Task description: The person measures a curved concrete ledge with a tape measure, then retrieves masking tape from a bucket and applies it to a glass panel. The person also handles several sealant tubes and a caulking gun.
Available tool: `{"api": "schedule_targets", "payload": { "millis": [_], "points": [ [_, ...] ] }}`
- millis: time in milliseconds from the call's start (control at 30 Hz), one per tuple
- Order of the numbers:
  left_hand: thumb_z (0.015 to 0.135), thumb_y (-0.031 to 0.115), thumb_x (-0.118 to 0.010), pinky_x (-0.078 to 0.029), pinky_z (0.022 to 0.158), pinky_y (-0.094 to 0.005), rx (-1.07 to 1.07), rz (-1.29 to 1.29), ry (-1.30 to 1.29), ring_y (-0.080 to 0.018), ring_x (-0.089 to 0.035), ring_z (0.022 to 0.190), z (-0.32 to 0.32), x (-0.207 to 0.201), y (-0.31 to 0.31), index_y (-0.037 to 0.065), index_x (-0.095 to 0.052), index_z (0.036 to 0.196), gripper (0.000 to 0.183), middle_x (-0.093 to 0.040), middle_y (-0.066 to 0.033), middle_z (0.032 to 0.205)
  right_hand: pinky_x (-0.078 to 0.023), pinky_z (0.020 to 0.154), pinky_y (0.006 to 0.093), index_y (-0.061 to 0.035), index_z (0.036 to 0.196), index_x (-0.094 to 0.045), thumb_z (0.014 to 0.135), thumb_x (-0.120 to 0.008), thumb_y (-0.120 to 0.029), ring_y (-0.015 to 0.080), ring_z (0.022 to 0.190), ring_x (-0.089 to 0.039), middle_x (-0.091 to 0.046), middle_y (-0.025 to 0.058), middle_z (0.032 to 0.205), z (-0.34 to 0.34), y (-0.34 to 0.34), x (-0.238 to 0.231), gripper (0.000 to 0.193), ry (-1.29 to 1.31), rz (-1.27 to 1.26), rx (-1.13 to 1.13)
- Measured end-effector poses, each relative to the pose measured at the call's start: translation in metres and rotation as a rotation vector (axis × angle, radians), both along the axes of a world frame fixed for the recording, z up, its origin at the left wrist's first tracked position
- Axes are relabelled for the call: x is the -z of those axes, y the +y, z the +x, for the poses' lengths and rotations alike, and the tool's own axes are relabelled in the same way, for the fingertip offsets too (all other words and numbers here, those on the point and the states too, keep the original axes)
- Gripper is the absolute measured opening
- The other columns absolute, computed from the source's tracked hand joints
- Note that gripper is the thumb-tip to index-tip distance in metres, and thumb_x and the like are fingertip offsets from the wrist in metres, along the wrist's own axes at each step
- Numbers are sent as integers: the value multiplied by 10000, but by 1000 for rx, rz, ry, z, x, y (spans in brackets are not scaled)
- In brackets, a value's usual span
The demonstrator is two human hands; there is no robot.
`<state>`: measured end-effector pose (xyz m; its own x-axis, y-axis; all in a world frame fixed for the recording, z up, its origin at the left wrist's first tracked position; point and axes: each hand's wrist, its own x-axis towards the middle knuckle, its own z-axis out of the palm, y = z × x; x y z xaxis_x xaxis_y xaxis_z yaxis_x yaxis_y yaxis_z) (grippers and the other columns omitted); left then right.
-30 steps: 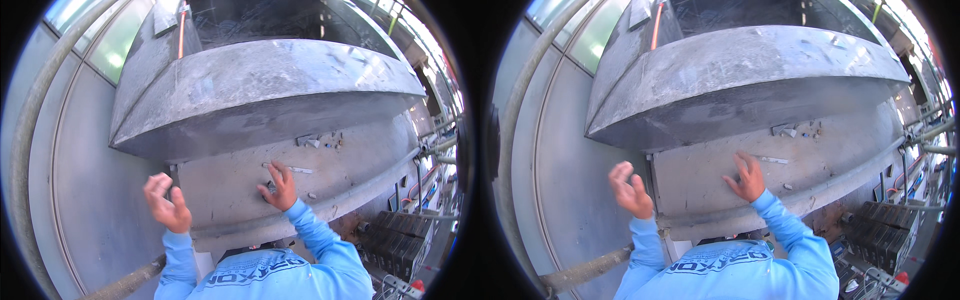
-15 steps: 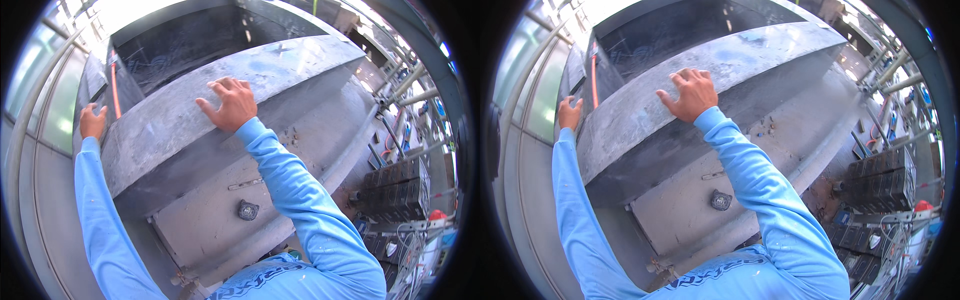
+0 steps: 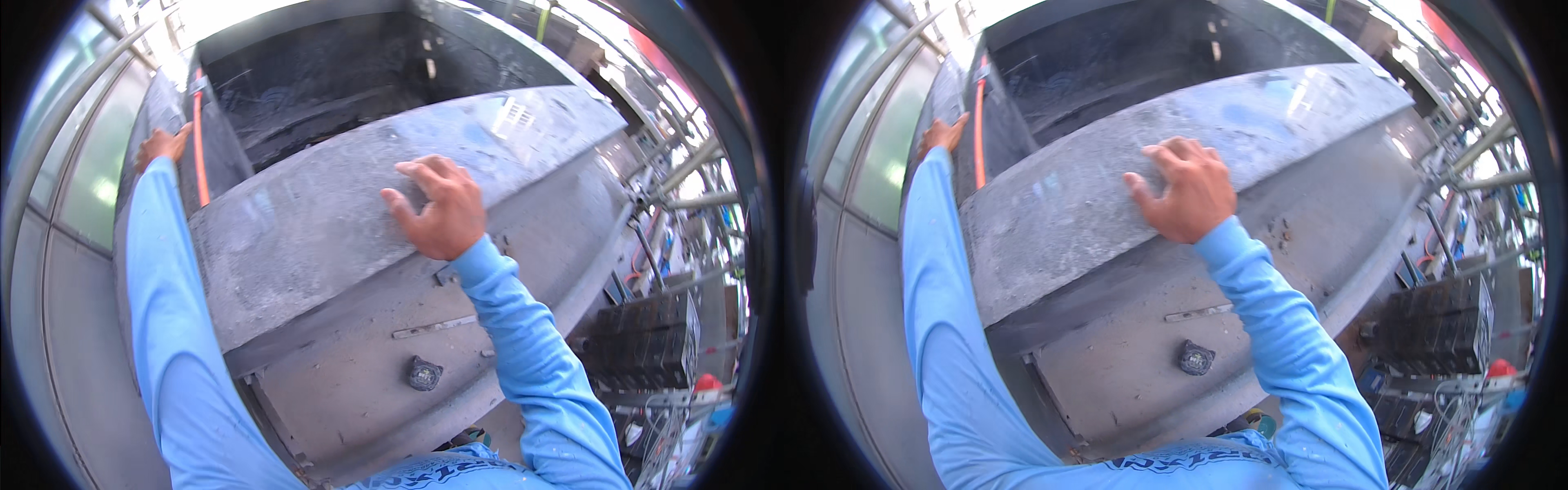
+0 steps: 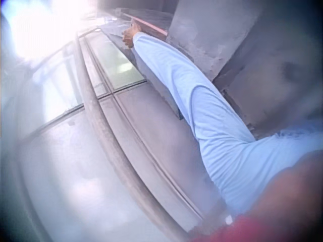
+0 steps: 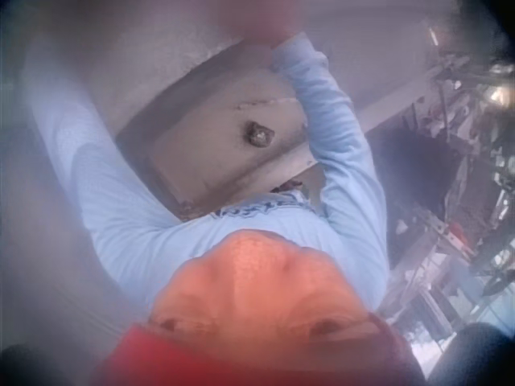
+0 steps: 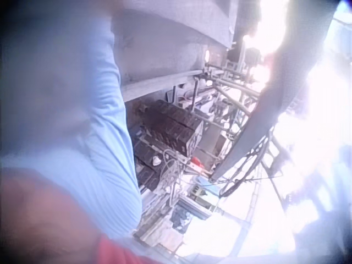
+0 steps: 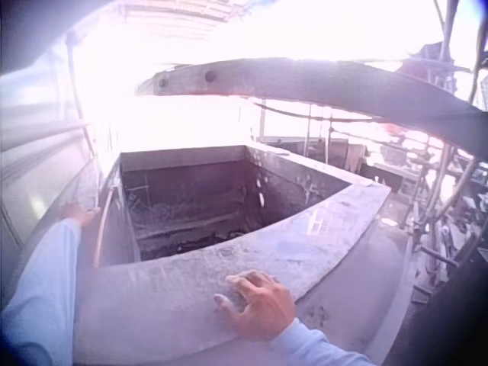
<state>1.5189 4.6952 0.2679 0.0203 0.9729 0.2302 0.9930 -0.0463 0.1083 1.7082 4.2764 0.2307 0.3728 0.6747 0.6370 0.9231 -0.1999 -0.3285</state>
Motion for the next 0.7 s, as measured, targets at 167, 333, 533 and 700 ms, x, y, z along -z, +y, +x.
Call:
{"api": "schedule_targets", "payload": {
  "millis": [167, 333, 533, 700],
  "points": [
    [778, 694, -581, -376, 1070, -461, -87, -60, -70, -320, -474, 1307, 25, 3, 18, 108, -452, 1408, 870, -490, -141, 1420, -514, 802, 393, -11, 1019, -691, 799, -711, -255, 297, 921, -643, -668, 144, 981, 1, -2, -3, 329, 36, 11, -48],
    [799, 650, -567, -337, 1096, -453, -111, -104, -73, -337, -413, 1341, 21, 4, 27, 113, -435, 1422, 833, -446, -135, 1453, -525, 772, 394, -3, 1003, -692, 799, -709, -244, 299, 902, -646, -669, 153, 962, 1, 0, -5, 316, 36, 19, -73],
    [775, 609, -620, -346, 1105, -419, 61, -153, 27, -316, -436, 1345, -56, 1, 25, 89, -403, 1444, 874, -444, -161, 1464, -524, 791, 393, -12, 1012, -691, 832, -685, -253, 303, 916, -646, -667, 154, 977, 2, 1, -5, 301, 59, 14, -59],
    [738, 513, -709, -371, 1086, -371, 274, -183, -61, -326, -464, 1312, -135, 3, -23, 82, -456, 1401, 831, -481, -198, 1416, -511, 825, 393, -23, 1031, -686, 860, -667, -280, 316, 959, -633, -658, 142, 1025, 3, -1, -3, 309, 59, -10, -9]
  ]
}}
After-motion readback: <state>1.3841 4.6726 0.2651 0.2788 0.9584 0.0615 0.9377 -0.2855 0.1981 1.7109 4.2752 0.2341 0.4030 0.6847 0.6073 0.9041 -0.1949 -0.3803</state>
